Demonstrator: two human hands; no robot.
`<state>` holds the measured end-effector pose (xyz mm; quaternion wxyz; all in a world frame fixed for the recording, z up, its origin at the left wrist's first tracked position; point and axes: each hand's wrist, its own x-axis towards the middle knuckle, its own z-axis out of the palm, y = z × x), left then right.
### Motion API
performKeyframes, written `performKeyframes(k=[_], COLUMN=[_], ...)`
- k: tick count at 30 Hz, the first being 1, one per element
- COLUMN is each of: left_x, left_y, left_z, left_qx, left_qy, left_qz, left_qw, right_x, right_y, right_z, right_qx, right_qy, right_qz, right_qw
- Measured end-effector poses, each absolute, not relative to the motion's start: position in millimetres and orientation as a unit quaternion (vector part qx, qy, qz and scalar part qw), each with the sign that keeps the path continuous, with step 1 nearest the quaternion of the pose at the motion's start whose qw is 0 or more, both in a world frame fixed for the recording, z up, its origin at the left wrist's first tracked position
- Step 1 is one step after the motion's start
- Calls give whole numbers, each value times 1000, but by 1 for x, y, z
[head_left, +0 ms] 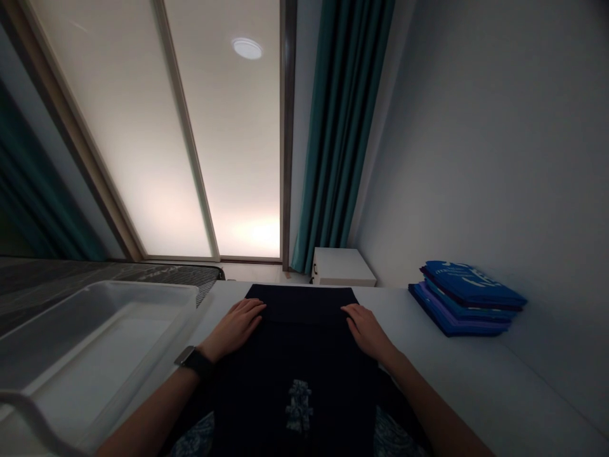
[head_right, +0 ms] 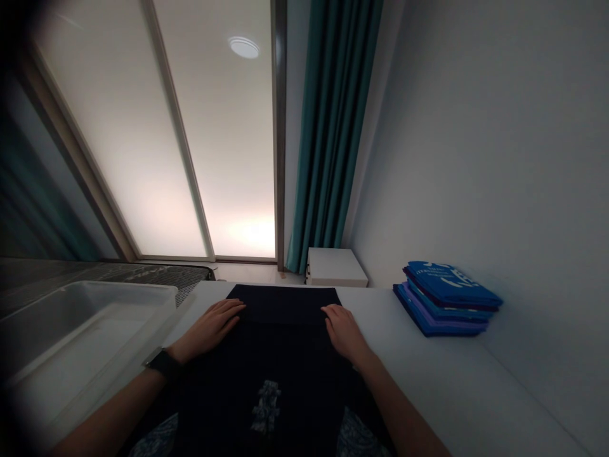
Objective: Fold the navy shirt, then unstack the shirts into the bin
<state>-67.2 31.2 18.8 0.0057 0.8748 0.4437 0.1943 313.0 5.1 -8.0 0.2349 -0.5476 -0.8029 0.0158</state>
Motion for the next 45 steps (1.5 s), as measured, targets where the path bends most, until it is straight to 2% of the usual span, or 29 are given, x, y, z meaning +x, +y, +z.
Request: performKeyframes(k=[7, 12, 25, 31, 36, 41, 45], left_x=[-51, -66, -75, -82, -76, -68, -66], left_y=[85, 123, 153, 151, 145, 138, 133], left_z=[31, 31, 30, 38, 37, 29, 29], left_qx=[871, 852, 844, 816, 763, 690, 652], left_qy=[473, 518, 526, 557, 596, 617, 606], left_qz=[131, 70, 69, 106, 160, 234, 314], left_qw=[6, 17, 78, 115, 192, 298, 330], right_x=[303, 322, 348, 349, 348, 336, 327], right_y=[63, 102, 132, 135, 128, 112, 102], right_z=[-5, -9, -8, 4, 10, 14, 22], right_qx=[-585, -623, -633, -637, -655, -661, -651], right_qy=[-794, -765, -757, -736, -685, -607, -563], right_qz=[25, 32, 85, 146, 226, 309, 326], right_qw=[164, 157, 136, 174, 228, 315, 390])
